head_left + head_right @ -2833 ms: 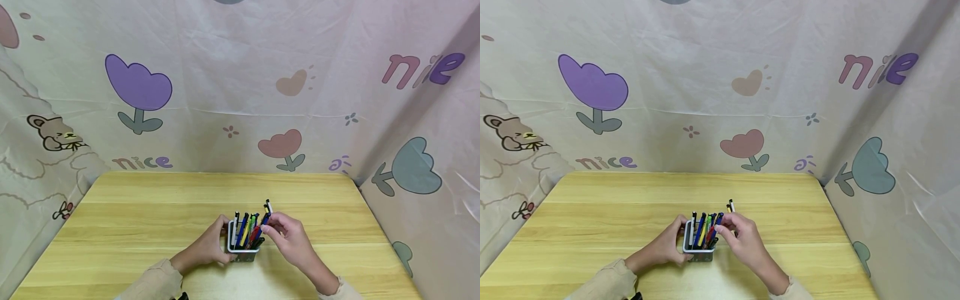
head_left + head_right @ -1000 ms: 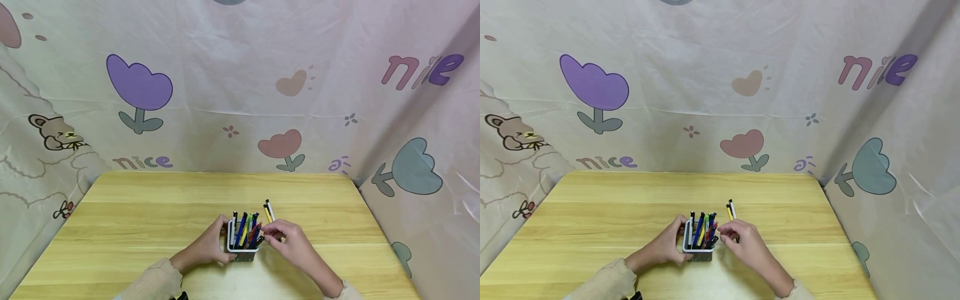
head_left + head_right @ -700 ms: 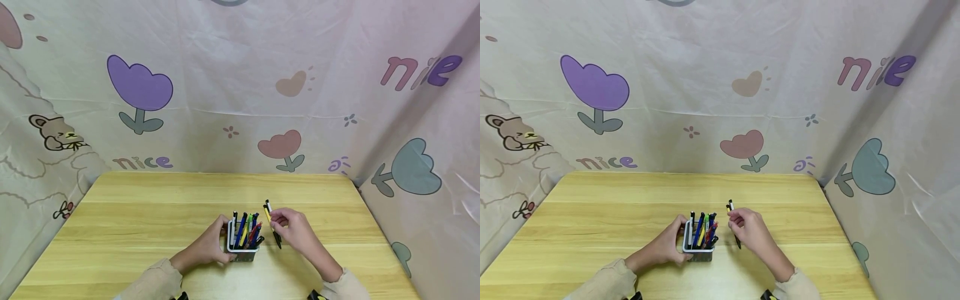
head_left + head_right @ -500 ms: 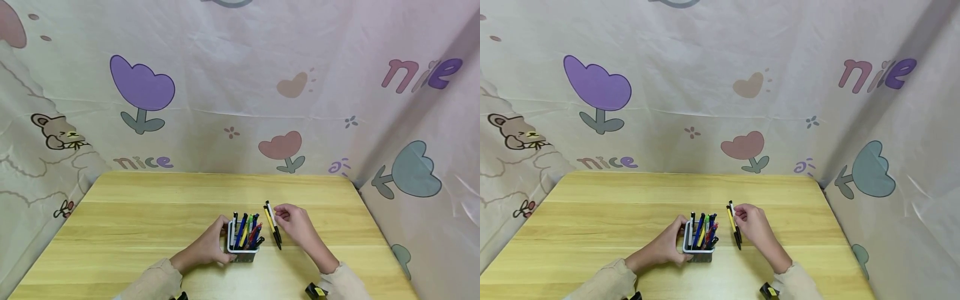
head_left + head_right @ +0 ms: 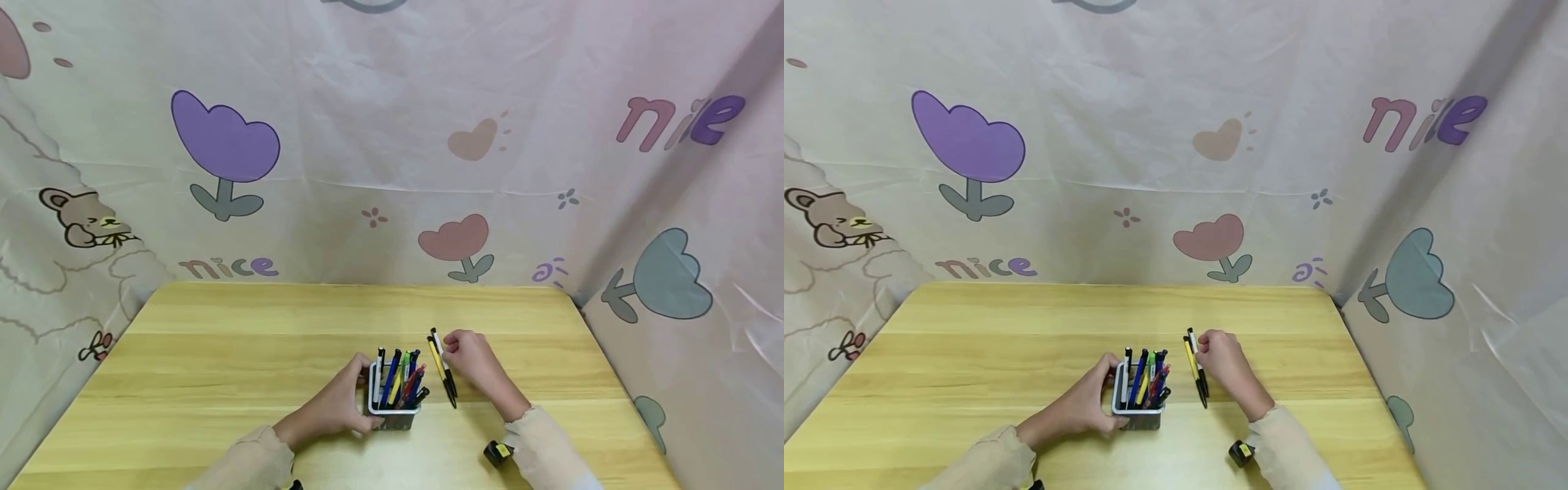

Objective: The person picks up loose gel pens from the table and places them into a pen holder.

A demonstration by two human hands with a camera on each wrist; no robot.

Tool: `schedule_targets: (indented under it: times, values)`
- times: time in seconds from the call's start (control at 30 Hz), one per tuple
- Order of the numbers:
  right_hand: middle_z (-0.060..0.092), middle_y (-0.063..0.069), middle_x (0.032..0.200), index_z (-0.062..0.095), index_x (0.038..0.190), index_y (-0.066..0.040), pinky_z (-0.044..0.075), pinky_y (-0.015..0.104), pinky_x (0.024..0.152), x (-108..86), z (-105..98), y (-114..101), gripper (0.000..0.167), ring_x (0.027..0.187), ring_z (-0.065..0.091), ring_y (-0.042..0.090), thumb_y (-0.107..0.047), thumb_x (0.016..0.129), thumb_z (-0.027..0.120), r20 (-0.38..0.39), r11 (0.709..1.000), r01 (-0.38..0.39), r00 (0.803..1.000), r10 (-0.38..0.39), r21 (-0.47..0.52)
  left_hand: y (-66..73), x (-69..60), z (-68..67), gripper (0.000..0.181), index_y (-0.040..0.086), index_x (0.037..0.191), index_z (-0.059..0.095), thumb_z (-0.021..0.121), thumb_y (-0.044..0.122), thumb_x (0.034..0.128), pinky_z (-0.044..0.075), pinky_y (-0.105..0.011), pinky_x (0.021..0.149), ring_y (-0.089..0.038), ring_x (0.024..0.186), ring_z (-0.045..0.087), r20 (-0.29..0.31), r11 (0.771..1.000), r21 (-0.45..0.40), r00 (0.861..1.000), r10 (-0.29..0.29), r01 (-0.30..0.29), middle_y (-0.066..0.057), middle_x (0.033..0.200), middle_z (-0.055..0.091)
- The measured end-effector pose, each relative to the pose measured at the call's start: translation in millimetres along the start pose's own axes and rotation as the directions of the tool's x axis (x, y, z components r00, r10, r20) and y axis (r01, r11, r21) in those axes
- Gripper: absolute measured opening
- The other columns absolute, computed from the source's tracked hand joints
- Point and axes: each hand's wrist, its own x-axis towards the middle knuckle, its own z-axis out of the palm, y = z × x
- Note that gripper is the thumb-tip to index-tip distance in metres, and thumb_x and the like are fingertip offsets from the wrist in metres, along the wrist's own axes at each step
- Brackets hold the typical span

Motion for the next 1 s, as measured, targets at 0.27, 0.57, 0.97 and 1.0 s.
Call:
schedule_targets:
  times: [0.27, 0.57, 0.97, 1.0]
  values:
    - [0.076, 0.007, 0.088, 0.076, 0.096, -0.001, 0.059, 0.029, 0.068, 4.5, 3.0, -0.3, 0.012, 0.073, 0.066, 0.014, -0.006, 0.085, 0.078, 0.083, 0.994, -0.048, 0.995, 0.056, -0.095, -2.8, -0.3, -0.2, 0.076, 0.011, 0.126, 0.041, 0.090, 0.011, 0.0683, 0.055, -0.026, 0.103, -0.015, 0.112, 0.059, -0.015, 1.000, 0.005, 1.000, 0.019, -0.019, -0.008, 0.126, 0.057]
    - [0.073, 0.007, 0.083, 0.076, 0.079, -0.007, 0.050, 0.025, 0.052, 2.2, -0.8, 3.0, 0.004, 0.062, 0.061, 0.016, -0.007, 0.080, 0.080, 0.124, 0.982, -0.145, 0.979, 0.159, -0.118, -0.7, -0.8, 1.2, 0.077, 0.012, 0.128, 0.041, 0.089, 0.010, 0.0687, 0.056, -0.026, 0.102, -0.016, 0.111, 0.060, -0.003, 1.000, -0.002, 1.000, 0.015, -0.015, -0.007, 0.127, 0.057]
    - [0.067, 0.002, 0.069, 0.073, 0.074, -0.009, 0.040, 0.022, 0.047, -4.1, -11.2, 5.5, 0.010, 0.055, 0.054, 0.013, -0.007, 0.083, 0.074, 0.074, 0.995, -0.083, 0.993, 0.087, -0.059, 0.9, -0.8, 1.0, 0.075, 0.011, 0.127, 0.041, 0.090, 0.010, 0.0694, 0.055, -0.026, 0.104, -0.015, 0.112, 0.059, -0.007, 1.000, 0.008, 1.000, 0.022, -0.022, -0.007, 0.126, 0.057]
    - [0.067, 0.002, 0.070, 0.073, 0.074, -0.009, 0.041, 0.022, 0.048, -4.5, -12.1, 4.9, 0.009, 0.056, 0.054, 0.013, -0.008, 0.083, 0.074, 0.068, 0.995, -0.074, 0.995, 0.079, -0.064, 1.1, -1.1, 0.9, 0.075, 0.010, 0.127, 0.041, 0.090, 0.010, 0.0694, 0.055, -0.026, 0.104, -0.016, 0.112, 0.059, -0.007, 1.000, 0.007, 1.000, 0.022, -0.022, -0.007, 0.126, 0.057]
